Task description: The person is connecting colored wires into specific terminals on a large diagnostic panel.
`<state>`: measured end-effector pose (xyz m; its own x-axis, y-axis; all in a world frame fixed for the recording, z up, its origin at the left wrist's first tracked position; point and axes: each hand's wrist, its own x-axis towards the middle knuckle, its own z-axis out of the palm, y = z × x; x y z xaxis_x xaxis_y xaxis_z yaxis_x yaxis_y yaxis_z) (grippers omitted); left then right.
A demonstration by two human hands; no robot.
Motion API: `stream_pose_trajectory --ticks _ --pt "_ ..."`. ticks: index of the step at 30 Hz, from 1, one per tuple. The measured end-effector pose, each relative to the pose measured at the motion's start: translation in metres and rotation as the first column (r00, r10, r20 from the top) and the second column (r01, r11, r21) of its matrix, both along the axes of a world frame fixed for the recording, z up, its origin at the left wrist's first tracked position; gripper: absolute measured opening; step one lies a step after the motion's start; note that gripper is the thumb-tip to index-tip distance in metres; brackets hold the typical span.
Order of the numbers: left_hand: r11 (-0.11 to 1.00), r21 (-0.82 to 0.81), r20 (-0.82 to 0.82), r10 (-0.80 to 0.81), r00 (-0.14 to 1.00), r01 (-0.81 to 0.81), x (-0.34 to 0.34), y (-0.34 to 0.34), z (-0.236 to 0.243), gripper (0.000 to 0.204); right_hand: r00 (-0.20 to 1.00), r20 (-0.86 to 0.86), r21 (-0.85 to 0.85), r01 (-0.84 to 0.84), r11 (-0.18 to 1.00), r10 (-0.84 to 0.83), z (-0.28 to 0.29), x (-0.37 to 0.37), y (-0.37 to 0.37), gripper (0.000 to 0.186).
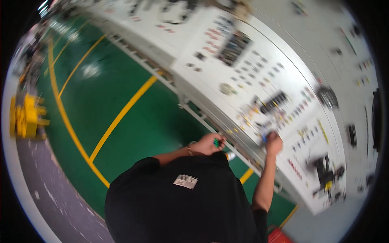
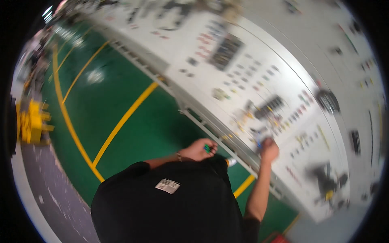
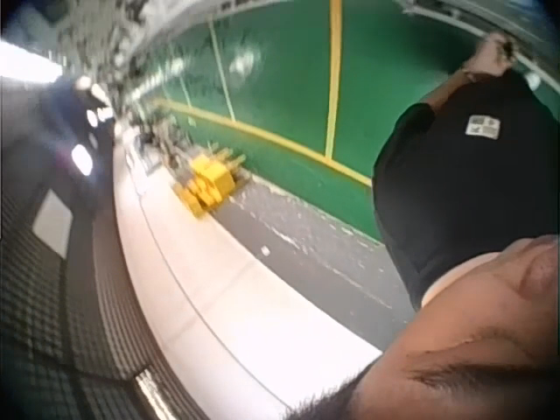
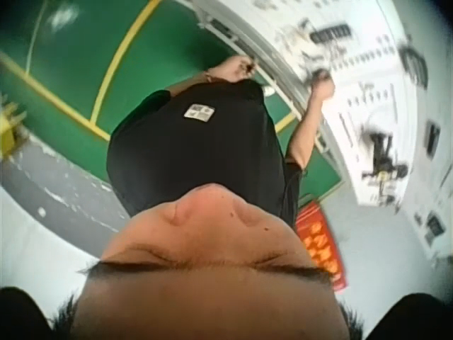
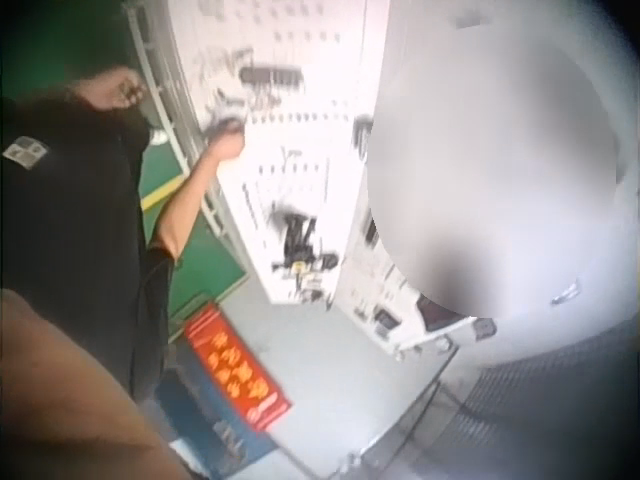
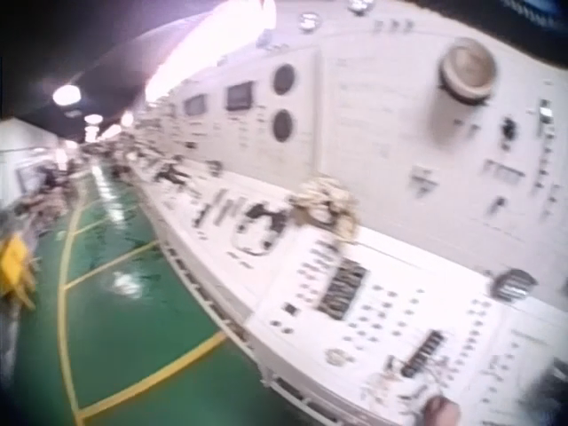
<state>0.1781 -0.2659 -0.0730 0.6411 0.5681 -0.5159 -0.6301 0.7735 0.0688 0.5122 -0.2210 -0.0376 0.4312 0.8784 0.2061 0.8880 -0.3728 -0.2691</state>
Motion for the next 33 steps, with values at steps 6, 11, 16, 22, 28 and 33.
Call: stream_pose_trajectory --ticks 6,11,16,22,28,33 --pt "0.993 0.002 -0.074 -0.117 0.99 0.117 0.011 0.013 0.011 0.012 0.998 -0.054 -0.099 -0.018 0.995 0.013 0.021 -0.012 -0.008 0.042" --pt "0.982 -0.02 -0.057 -0.189 0.98 0.188 0.02 0.015 0.011 0.013 0.994 -0.084 -0.145 0.053 0.988 -0.065 0.029 -0.014 -0.006 0.047" --pt "0.979 -0.047 -0.036 -0.2 0.979 0.198 0.011 0.013 0.002 0.012 0.998 0.022 0.06 0.062 0.996 -0.064 0.018 -0.017 -0.004 0.038" --pt "0.978 -0.085 -0.046 -0.196 0.98 0.191 -0.005 0.008 -0.012 0.014 0.999 0.029 0.021 0.016 1.0 -0.017 0.023 -0.016 -0.007 0.042" --pt "0.976 -0.109 -0.045 -0.196 0.98 0.19 -0.016 0.004 -0.02 0.015 0.999 -0.017 -0.165 0.024 0.986 -0.027 0.028 -0.018 -0.011 0.039" --pt "0.979 -0.102 0.001 -0.177 0.984 0.176 -0.022 0.004 -0.022 0.015 0.998 0.058 0.038 0.036 0.999 -0.038 0.026 -0.02 -0.005 0.035"
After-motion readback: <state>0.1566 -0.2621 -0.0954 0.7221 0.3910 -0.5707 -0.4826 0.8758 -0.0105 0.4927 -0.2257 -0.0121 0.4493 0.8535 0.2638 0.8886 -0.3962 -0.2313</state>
